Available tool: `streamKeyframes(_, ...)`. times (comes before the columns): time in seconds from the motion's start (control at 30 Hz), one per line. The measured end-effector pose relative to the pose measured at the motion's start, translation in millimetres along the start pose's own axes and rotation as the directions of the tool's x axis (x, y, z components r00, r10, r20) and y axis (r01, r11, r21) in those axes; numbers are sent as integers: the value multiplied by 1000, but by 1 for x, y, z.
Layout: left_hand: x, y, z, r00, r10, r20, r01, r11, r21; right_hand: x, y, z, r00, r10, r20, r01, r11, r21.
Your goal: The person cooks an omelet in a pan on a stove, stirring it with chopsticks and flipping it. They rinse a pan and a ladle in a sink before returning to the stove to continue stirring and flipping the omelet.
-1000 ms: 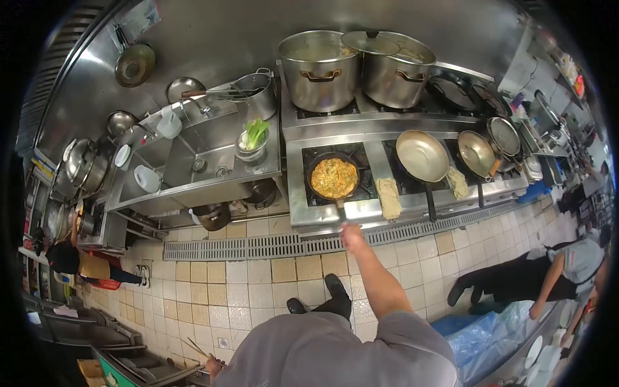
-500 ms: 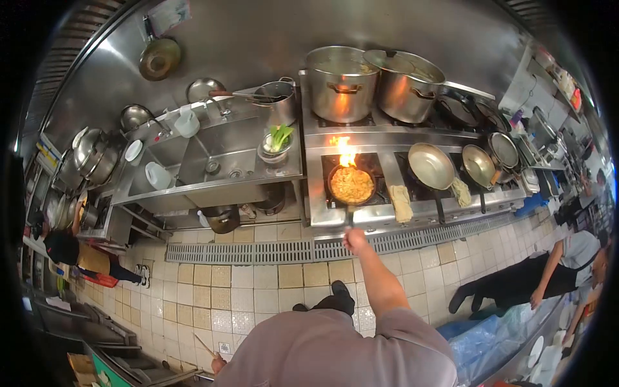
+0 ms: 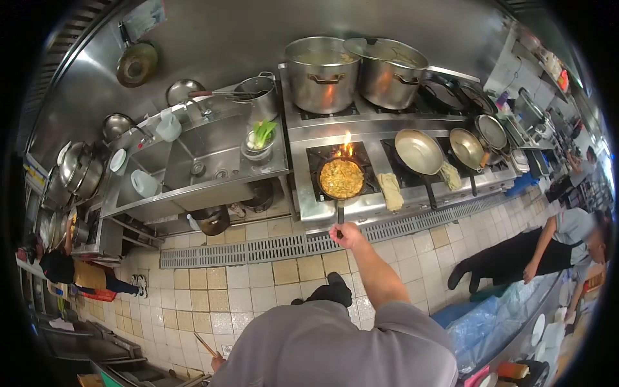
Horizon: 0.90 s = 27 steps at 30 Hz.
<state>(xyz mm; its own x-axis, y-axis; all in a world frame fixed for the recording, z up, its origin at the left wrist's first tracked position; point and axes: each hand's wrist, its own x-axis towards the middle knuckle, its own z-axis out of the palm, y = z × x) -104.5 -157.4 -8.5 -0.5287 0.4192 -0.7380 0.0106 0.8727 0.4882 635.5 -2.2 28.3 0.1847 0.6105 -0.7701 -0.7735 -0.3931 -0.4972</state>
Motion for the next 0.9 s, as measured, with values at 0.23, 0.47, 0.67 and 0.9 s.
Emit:
streamKeyframes(0.23,0,46,22,994,85,74,-82,996,-42,8,-35,19,999,-34,7,33,996,86)
streamKeyframes(0.47,5,43,29,979,196,61,-188,975,-117,-14,-15,14,959,-247,-139,237,968,-86)
streamKeyframes(0.67,23,-11,20,984,120,135,-128,990,52,-56,-64,-10,884,-440,-159,297,791,-535)
streamKeyframes(0.9,38,-16,23,987,123,107,-139,977,161,-224,-194,71,489,-868,87,620,276,-734)
